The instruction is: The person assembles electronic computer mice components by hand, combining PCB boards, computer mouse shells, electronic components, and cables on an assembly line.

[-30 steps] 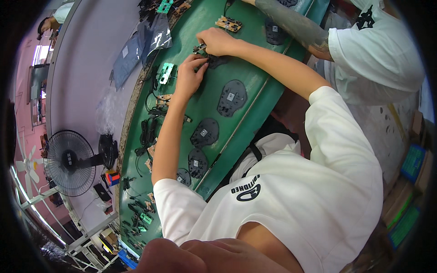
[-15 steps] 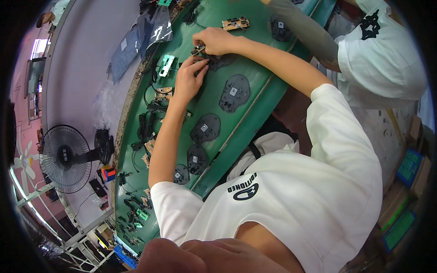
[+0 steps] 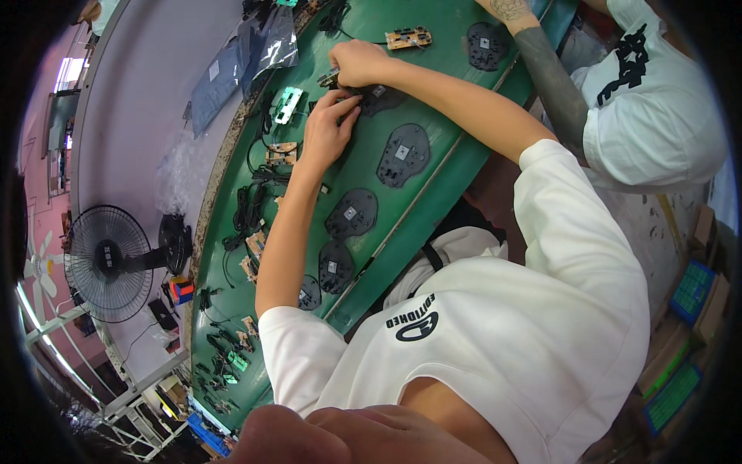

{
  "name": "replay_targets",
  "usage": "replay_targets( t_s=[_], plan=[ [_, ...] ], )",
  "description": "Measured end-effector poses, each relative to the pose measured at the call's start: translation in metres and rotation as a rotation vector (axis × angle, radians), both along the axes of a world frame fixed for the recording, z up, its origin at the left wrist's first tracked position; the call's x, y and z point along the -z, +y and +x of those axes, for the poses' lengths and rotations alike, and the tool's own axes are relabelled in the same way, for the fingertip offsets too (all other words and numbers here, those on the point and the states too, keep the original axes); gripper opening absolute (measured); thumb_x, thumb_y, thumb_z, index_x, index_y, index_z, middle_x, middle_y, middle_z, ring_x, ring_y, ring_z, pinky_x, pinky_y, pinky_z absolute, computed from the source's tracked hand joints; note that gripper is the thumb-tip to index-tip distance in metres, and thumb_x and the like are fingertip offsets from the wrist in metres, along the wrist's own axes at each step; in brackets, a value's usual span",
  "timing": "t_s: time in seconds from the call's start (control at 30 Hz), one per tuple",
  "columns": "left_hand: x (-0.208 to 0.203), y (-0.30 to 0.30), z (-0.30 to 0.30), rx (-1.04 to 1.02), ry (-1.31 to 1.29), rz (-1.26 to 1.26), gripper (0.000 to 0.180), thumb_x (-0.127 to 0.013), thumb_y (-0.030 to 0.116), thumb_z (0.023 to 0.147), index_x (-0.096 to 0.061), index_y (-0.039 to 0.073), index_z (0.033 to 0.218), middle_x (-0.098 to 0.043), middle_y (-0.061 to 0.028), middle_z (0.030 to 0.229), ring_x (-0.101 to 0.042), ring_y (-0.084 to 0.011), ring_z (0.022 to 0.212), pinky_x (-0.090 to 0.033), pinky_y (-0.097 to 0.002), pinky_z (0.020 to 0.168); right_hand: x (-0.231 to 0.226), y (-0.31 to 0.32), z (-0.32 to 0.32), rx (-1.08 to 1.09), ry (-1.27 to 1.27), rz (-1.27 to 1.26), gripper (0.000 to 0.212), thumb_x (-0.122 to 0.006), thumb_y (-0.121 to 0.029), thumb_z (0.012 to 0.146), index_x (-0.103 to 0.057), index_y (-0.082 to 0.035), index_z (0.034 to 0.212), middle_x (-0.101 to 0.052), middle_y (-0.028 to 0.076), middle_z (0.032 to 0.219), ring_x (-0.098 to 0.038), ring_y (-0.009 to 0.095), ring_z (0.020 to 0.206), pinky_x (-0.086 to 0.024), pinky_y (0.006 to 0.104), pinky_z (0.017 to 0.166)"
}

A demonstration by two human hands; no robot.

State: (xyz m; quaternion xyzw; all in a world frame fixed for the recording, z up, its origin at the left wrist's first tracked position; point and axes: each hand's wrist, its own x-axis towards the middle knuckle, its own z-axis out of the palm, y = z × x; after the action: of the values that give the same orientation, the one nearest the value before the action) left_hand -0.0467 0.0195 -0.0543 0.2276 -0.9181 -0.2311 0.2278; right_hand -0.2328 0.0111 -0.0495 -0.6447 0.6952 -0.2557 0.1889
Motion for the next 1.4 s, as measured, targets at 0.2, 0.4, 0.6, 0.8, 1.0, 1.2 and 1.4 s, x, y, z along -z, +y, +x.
replay_targets(
  t_s=[0.2,0.4,0.6,0.8,1.0,1.2,1.4],
  plan=[
    [0.000,-0.001,-0.002,0.012,0.016,0.007,0.025,-0.068,0.010,0.089,-0.071,0.003,0.114,-0.065,-0.0131,0.112,-0.063,-0.0334,0.100,-0.051,-0.0400,0.084,-0.002,-0.001,0.000,0.037,-0.017,0.076,0.035,-0.073,-0.017,0.065,-0.069,-0.010,0.099,-0.072,0.015,0.096,-0.069,0.036,0.096,-0.053,0.0479,0.081],
    [-0.004,-0.004,-0.008,0.023,-0.027,0.036,0.029,-0.067,0.010,0.090,-0.069,0.002,0.118,-0.064,-0.0139,0.115,-0.063,-0.0352,0.103,-0.050,-0.0409,0.088,-0.003,-0.003,-0.012,-0.003,-0.012,0.096,0.039,-0.076,-0.021,0.066,-0.068,-0.007,0.102,-0.071,0.016,0.096,-0.069,0.034,0.095,-0.053,0.0451,0.080],
    [-0.004,-0.008,-0.003,0.011,-0.050,0.143,0.030,-0.069,0.011,0.088,-0.070,0.003,0.117,-0.064,-0.0128,0.116,-0.063,-0.0337,0.102,-0.049,-0.0405,0.088,-0.015,0.016,-0.041,-0.334,-0.407,0.238,0.048,-0.077,-0.025,0.075,-0.056,-0.003,0.113,-0.061,0.006,0.093,-0.057,0.017,0.087,-0.046,0.0318,0.077],
    [-0.007,-0.012,-0.006,0.019,-0.042,0.234,0.030,-0.074,0.011,0.085,-0.070,0.000,0.113,-0.064,-0.0080,0.111,-0.057,-0.0193,0.073,-0.048,-0.0333,0.071,-0.003,0.057,-0.045,-0.369,-0.450,0.049,0.044,-0.070,-0.016,0.079,-0.058,-0.004,0.119,-0.059,0.007,0.109,-0.056,0.018,0.106,-0.045,0.0319,0.096],
    [-0.013,-0.017,-0.008,-0.010,-0.097,0.334,0.030,-0.076,0.012,0.081,-0.074,0.005,0.110,-0.067,-0.0094,0.108,-0.063,-0.0244,0.077,-0.051,-0.0370,0.074,0.008,0.087,-0.037,-0.351,-0.372,-0.239,0.036,-0.066,-0.007,0.074,-0.062,-0.004,0.110,-0.060,0.007,0.113,-0.056,0.022,0.111,-0.045,0.0350,0.099],
    [-0.014,-0.019,-0.008,-0.006,-0.102,0.382,0.033,-0.077,0.010,0.081,-0.074,0.005,0.114,-0.066,-0.0055,0.111,-0.049,-0.0121,0.068,-0.046,-0.0291,0.065,0.006,0.099,-0.035,-0.362,-0.281,-0.242,0.031,-0.073,-0.010,0.076,-0.067,-0.007,0.105,-0.061,0.009,0.124,-0.057,0.026,0.115,-0.046,0.0382,0.099],
    [-0.016,-0.019,-0.011,-0.013,-0.124,0.370,0.037,-0.078,0.012,0.080,-0.073,0.005,0.117,-0.067,-0.0055,0.113,-0.050,-0.0130,0.068,-0.046,-0.0297,0.066,0.002,0.102,-0.045,-0.353,-0.235,-0.216,0.030,-0.074,-0.009,0.081,-0.071,-0.006,0.111,-0.062,0.011,0.127,-0.059,0.028,0.117,-0.047,0.0392,0.100]
  ],
)
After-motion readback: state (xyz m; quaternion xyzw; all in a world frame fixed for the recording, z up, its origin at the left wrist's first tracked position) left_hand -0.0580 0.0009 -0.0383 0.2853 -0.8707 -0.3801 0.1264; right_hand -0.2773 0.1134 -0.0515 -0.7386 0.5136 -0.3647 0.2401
